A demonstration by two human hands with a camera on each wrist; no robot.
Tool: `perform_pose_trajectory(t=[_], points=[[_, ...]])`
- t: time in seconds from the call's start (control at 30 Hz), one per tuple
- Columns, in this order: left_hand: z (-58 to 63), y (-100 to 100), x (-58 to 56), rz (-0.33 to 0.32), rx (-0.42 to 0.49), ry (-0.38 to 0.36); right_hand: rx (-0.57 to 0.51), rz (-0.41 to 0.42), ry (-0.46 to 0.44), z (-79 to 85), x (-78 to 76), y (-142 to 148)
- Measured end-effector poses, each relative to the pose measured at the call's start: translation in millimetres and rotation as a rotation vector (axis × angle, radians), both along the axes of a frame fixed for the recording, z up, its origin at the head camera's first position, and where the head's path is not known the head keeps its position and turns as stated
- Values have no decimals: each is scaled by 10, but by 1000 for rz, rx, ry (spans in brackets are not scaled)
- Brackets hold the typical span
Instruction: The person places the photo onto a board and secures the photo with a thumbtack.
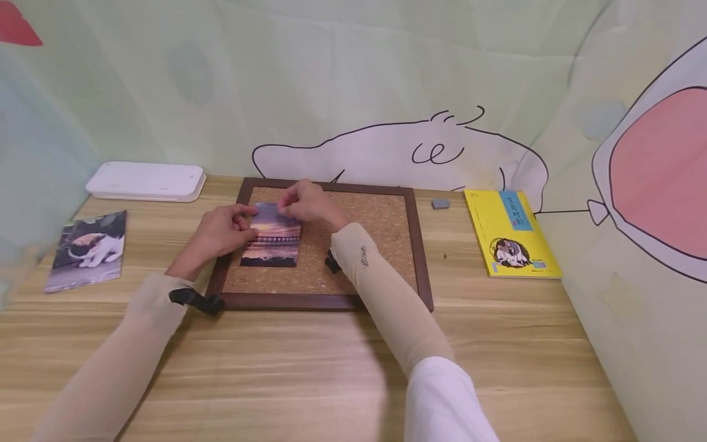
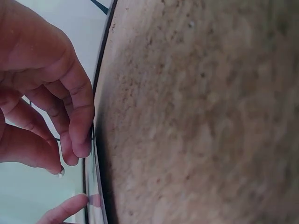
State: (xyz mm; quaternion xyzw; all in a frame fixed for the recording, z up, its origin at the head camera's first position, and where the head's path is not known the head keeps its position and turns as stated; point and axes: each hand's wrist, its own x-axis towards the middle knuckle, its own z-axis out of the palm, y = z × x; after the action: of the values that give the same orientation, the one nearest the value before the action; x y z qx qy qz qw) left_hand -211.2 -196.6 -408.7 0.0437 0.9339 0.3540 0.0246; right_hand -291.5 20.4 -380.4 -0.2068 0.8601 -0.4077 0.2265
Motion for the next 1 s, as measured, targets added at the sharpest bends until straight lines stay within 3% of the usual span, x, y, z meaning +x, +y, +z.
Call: perform_pose_trajectory(t=[0.23,0.47,0.67,1.0], points=[[5,-6,4,2,-7,-12,16,18,-27,-61,-50,-53],[7,-14,6,2,-1,-21,89,32,33,-98,-84,-124],[8,-18,4,2,1,-33,109,10,47,-121,-108,-156],[-2,-7,-13,3,-1,-22,133,-44,-3,-107,-144,-161]])
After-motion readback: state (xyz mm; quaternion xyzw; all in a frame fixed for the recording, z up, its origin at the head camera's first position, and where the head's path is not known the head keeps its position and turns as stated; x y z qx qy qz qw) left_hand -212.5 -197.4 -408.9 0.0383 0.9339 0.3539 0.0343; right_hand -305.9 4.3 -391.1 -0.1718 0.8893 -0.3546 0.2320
